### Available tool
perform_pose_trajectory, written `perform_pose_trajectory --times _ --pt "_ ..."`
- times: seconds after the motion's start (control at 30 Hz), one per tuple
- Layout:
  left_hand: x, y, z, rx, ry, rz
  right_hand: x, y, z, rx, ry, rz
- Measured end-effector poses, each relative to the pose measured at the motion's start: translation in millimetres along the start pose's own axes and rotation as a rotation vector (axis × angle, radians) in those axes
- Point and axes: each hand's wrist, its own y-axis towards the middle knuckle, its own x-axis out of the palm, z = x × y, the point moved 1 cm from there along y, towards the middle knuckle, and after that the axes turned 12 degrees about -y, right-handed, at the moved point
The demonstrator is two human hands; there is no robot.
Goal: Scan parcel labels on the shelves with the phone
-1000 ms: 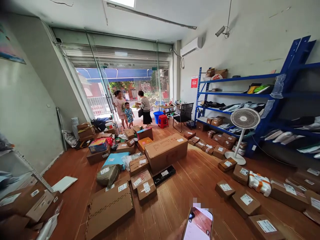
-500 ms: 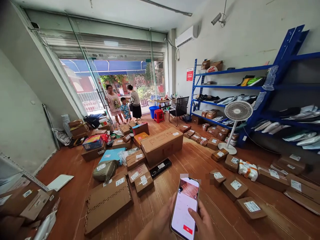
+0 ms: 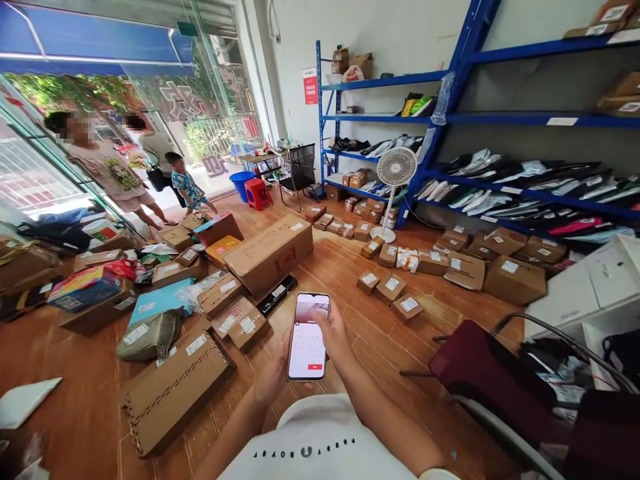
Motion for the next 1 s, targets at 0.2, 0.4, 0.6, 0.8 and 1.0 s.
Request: perform_pose_trajectory --times 0.2,0.4,0.6,0.8,1.0 --pt "11.8 5.5 -5.9 -0.024 0.303 -0.010 -13.9 6.9 -2.1 0.040 0.006 0.186" --pt "8.1 16.1 -23.3 -0.056 0.289 0.061 -28.1 6.8 7.3 0.125 0.100 0.252" --pt "5.6 22.0 -33.0 -0.070 0.221 0.071 -35.4 7.4 12.4 0.133 0.115 0.217" --pt "6.1 24.0 -36.8 -0.073 0.203 0.081 -37.3 6.5 9.3 0.140 0.123 0.165" --pt "13.2 27.4 -39.4 -0.093 0.128 0.000 -50.5 -1.7 14.0 0.109 0.058 0.076"
